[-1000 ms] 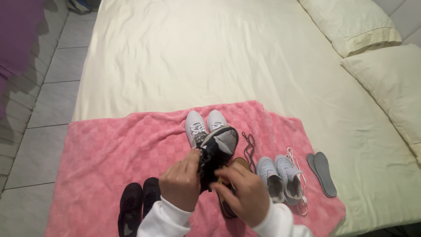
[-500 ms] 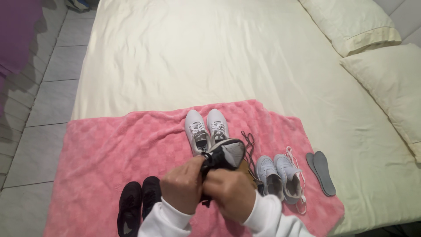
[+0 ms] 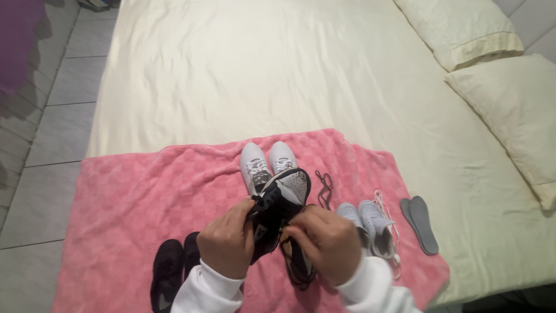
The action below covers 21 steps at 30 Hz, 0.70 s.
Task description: The person sits at the edge of a bed where several pairs of shoes lie on a pink towel. The person pulls the laces out of a black and white sneaker, then threads the lace back through the eyelets to re-lace the shoe, handling the lace ends and pulling them tight.
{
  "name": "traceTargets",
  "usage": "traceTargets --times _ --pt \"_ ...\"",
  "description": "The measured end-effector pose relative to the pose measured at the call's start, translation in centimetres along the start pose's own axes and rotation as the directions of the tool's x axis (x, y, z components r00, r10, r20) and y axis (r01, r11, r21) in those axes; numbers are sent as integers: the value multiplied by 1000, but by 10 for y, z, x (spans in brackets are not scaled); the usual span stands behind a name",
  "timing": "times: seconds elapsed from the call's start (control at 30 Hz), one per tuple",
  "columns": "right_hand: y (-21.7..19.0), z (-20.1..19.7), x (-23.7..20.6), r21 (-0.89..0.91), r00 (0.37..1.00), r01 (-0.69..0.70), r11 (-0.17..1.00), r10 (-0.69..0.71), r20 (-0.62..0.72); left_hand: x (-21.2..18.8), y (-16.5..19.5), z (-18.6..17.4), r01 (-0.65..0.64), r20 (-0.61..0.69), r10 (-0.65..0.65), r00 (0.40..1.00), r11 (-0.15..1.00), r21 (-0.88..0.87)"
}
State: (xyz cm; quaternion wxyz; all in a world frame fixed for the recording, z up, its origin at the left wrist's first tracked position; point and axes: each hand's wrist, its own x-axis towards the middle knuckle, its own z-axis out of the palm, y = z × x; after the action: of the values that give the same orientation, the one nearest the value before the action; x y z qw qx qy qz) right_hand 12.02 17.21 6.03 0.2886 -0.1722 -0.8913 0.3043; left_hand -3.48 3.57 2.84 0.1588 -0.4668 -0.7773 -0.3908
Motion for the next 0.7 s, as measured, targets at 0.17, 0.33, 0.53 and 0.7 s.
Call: traceTargets --times 0.17,0.33,0.53,0.7 --pt "-17 32 9 -265 966 199 944 -234 -108 -7 9 3 -3 72 1 997 1000 19" --pt "-14 37 11 -347 971 215 913 -237 -22 -10 12 3 -6 75 6 997 1000 3" --pt "-4 34 6 -83 977 212 974 -214 -14 -9 12 3 39 95 -42 995 999 31" --pt "24 4 12 513 926 19 858 -208 314 -5 3 0 60 46 -62 997 997 40"
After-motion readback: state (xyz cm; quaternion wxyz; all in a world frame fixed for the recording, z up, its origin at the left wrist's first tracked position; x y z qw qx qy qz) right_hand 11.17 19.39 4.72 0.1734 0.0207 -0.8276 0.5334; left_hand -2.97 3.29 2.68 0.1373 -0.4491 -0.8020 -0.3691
